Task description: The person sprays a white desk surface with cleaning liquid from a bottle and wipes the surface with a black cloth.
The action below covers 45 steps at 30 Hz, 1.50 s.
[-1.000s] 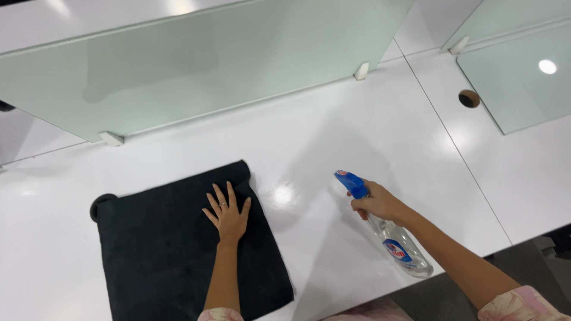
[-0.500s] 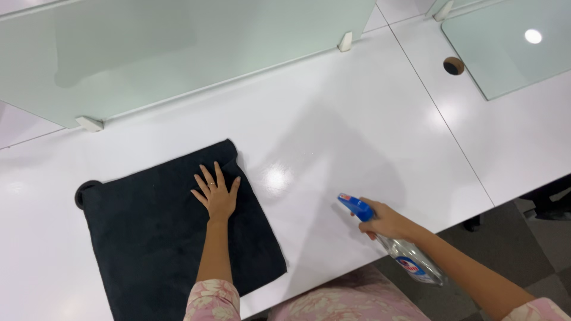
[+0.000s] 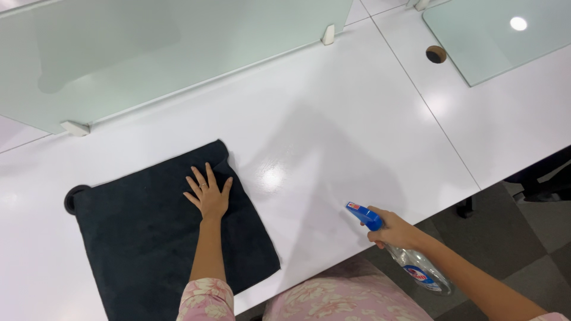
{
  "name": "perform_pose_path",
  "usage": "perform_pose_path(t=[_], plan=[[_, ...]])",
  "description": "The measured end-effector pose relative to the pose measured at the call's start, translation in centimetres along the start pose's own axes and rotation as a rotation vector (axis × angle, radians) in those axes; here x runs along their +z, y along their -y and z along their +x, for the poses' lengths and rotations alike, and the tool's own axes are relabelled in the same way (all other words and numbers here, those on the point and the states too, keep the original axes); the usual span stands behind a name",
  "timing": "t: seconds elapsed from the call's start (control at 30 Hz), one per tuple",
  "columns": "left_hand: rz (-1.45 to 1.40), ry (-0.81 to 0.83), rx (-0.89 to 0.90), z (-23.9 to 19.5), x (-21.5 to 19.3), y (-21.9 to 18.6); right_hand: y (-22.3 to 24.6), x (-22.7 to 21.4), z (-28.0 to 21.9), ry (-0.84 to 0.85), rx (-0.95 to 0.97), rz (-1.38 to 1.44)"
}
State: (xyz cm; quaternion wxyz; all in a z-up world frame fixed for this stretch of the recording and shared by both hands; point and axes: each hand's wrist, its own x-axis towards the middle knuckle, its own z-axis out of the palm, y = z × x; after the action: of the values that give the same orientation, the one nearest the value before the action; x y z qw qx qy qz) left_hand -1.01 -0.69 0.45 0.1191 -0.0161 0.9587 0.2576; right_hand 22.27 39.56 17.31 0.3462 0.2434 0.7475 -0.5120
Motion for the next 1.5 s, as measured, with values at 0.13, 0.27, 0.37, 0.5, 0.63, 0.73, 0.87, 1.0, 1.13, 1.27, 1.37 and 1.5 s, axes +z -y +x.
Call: perform_pose_path(t=[0.13,0.27,0.37,0.5,0.63,0.73,0.87,1.0,1.13,1.27,1.37,1.5], plan=[[0.0,-0.008,0.002,-0.1,0.2,0.1,-0.7,-1.5,-0.7,-0.049,0.029,0.055],[0.023,-0.009,-0.01,-0.1,0.5,0.2,-1.5,-3.5,-1.6,-0.145,0.039,0.07],[0.025,-0.012,-0.008,0.0,0.7,0.4,-1.4,-4.9,-1.9,-0.203,0.019,0.059],[0.024,-0.017,-0.005,0.2,0.9,0.7,-0.1,-6.0,-1.9,-0.265,0.022,0.013],[0.033,-0.026,-0.008,0.2,1.0,0.8,2.2,-6.8,-1.2,-0.26,-0.03,0.005],[0.038,-0.031,-0.008,0.1,1.1,0.7,3.4,-7.1,-0.1,-0.261,-0.069,0.007],[0.033,-0.035,-0.01,0.0,1.1,0.7,4.3,-7.5,1.2,-0.252,-0.112,-0.011],[0.018,-0.048,-0.013,-0.4,1.1,0.5,6.0,-8.0,2.1,-0.293,-0.086,-0.066],[0.015,-0.057,-0.013,-0.4,1.1,0.4,9.5,-9.1,3.7,-0.314,-0.167,-0.027],[0.009,-0.045,-0.019,-0.2,1.3,0.6,13.0,-10.4,6.3,-0.329,-0.23,0.011],[-0.011,-0.014,-0.022,0.2,1.1,0.8,15.1,-10.5,7.4,-0.329,-0.294,0.05],[-0.113,0.027,-0.024,0.7,-0.2,0.7,17.9,-8.9,7.4,-0.361,-0.371,-0.005]])
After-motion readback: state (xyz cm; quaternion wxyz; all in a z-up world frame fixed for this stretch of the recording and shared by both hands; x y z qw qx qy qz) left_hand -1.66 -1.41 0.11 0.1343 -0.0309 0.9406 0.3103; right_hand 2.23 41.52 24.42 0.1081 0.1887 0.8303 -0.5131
